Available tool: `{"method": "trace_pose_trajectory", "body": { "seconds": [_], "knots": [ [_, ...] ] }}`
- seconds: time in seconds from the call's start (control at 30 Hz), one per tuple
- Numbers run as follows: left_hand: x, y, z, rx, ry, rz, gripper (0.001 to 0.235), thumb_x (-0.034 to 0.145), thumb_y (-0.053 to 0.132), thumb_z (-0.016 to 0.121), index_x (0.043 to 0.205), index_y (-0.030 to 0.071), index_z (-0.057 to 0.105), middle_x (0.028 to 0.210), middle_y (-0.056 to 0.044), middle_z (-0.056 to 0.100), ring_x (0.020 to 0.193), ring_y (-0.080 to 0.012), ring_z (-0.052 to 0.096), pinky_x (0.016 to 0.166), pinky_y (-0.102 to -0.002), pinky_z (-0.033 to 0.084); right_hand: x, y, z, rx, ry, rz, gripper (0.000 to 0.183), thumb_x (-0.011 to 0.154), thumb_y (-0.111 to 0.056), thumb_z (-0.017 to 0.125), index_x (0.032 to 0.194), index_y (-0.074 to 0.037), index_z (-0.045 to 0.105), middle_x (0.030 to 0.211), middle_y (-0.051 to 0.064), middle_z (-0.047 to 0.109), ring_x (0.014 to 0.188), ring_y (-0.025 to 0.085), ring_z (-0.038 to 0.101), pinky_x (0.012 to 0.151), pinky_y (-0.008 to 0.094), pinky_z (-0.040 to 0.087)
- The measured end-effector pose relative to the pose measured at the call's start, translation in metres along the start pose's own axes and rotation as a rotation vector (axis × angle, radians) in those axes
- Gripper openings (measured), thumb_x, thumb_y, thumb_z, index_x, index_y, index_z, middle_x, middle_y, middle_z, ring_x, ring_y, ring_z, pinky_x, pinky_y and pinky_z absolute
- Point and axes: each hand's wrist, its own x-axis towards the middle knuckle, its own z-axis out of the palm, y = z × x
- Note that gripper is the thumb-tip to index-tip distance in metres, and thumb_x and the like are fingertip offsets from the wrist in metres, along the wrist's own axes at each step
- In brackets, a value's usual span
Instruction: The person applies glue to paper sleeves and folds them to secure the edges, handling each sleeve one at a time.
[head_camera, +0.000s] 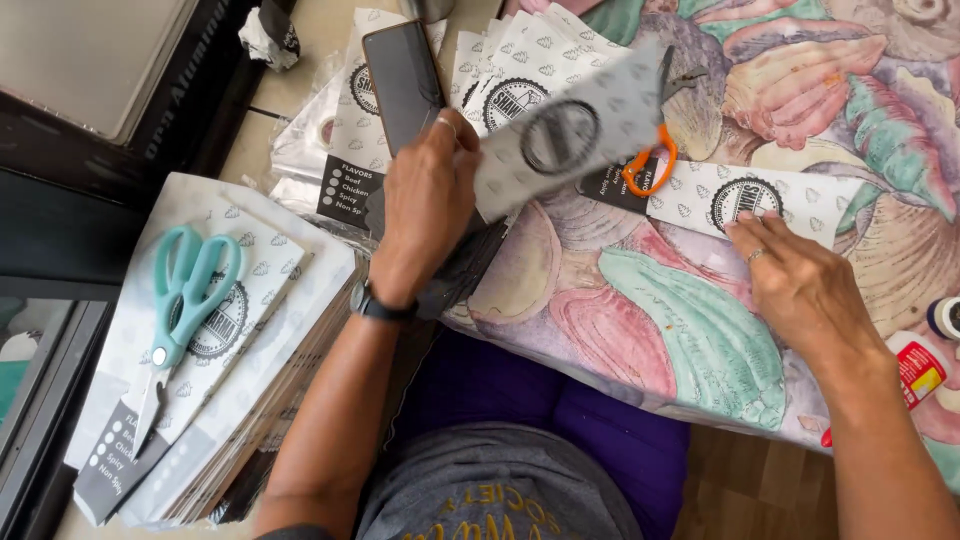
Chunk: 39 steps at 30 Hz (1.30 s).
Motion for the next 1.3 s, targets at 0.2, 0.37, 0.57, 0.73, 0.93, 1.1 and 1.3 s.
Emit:
{"method": "trace_pose_trajectory", "body": {
  "seconds": [0.2,0.37,0.57,0.73,0.93,1.1,1.3],
  "knots": [
    [-0.013,-0.017,0.031,0.509,-0.050,0.053,0.031,0.109,0.019,0.057,0.084,0.004,0.068,0.105,-0.009,0.056,0.095,-0.0252,0.045,0.076,-0.040,0.044,-0.020,-0.033,-0.020,-0.157,-0.185,0.065,0.054,0.084,0.004,0.079,0.136,-0.004,0.065,0.136,0.020,0.071,0.120,0.035,0.076,0.080,0.040,0.075],
    [-0.040,-0.016,0.050,0.449,-0.052,0.060,0.064,0.103,0.052,0.059,0.130,-0.006,0.058,0.120,-0.019,0.058,0.111,-0.0358,0.054,0.094,-0.050,0.049,-0.048,-0.063,-0.029,-0.073,0.030,0.060,0.039,0.091,0.013,0.076,0.127,-0.001,0.072,0.121,0.020,0.079,0.110,0.036,0.081,0.077,0.040,0.071],
    [-0.043,-0.015,0.054,0.626,-0.022,0.179,0.082,0.102,0.064,0.059,0.151,-0.001,0.045,0.142,-0.032,0.054,0.132,-0.0455,0.052,0.110,-0.053,0.043,-0.048,-0.113,-0.060,0.093,0.081,0.089,0.033,0.093,0.013,0.066,0.123,0.001,0.072,0.126,0.020,0.075,0.120,0.038,0.073,0.093,0.045,0.064],
    [-0.048,-0.004,0.059,0.675,-0.114,0.100,0.097,0.106,0.073,0.050,0.162,0.000,0.020,0.155,-0.041,0.036,0.146,-0.0537,0.038,0.122,-0.059,0.030,-0.075,-0.105,-0.063,0.245,0.114,0.239,0.043,0.094,-0.003,0.075,0.135,0.000,0.066,0.145,0.022,0.065,0.136,0.042,0.063,0.112,0.053,0.054],
    [-0.061,0.030,0.051,1.086,-0.420,0.169,0.120,0.133,0.113,0.047,0.168,0.008,-0.001,0.172,-0.030,0.002,0.159,-0.0482,0.003,0.123,-0.070,0.003,-0.168,-0.061,-0.046,0.176,0.213,0.926,0.039,0.120,0.003,0.082,0.150,0.025,0.071,0.139,0.036,0.068,0.103,0.047,0.066,0.080,0.050,0.054],
    [-0.097,0.049,0.090,-0.088,-0.335,0.812,0.027,0.102,0.011,0.063,0.126,-0.001,0.066,0.142,-0.025,0.061,0.138,-0.0432,0.054,0.123,-0.055,0.035,-0.200,-0.026,-0.010,0.916,0.311,1.318,0.074,0.103,0.004,0.075,0.166,0.013,0.037,0.122,0.032,0.055,0.092,0.030,0.062,0.066,0.039,0.056],
    [-0.103,0.061,0.097,-0.033,-0.305,0.795,0.019,0.095,0.001,0.064,0.111,0.002,0.073,0.125,-0.016,0.068,0.122,-0.0420,0.065,0.096,-0.048,0.055,-0.195,-0.033,-0.027,1.268,0.658,1.485,0.033,0.085,-0.001,0.080,0.109,-0.014,0.061,0.115,0.000,0.073,0.102,0.006,0.073,0.102,0.025,0.066]
  ]
}}
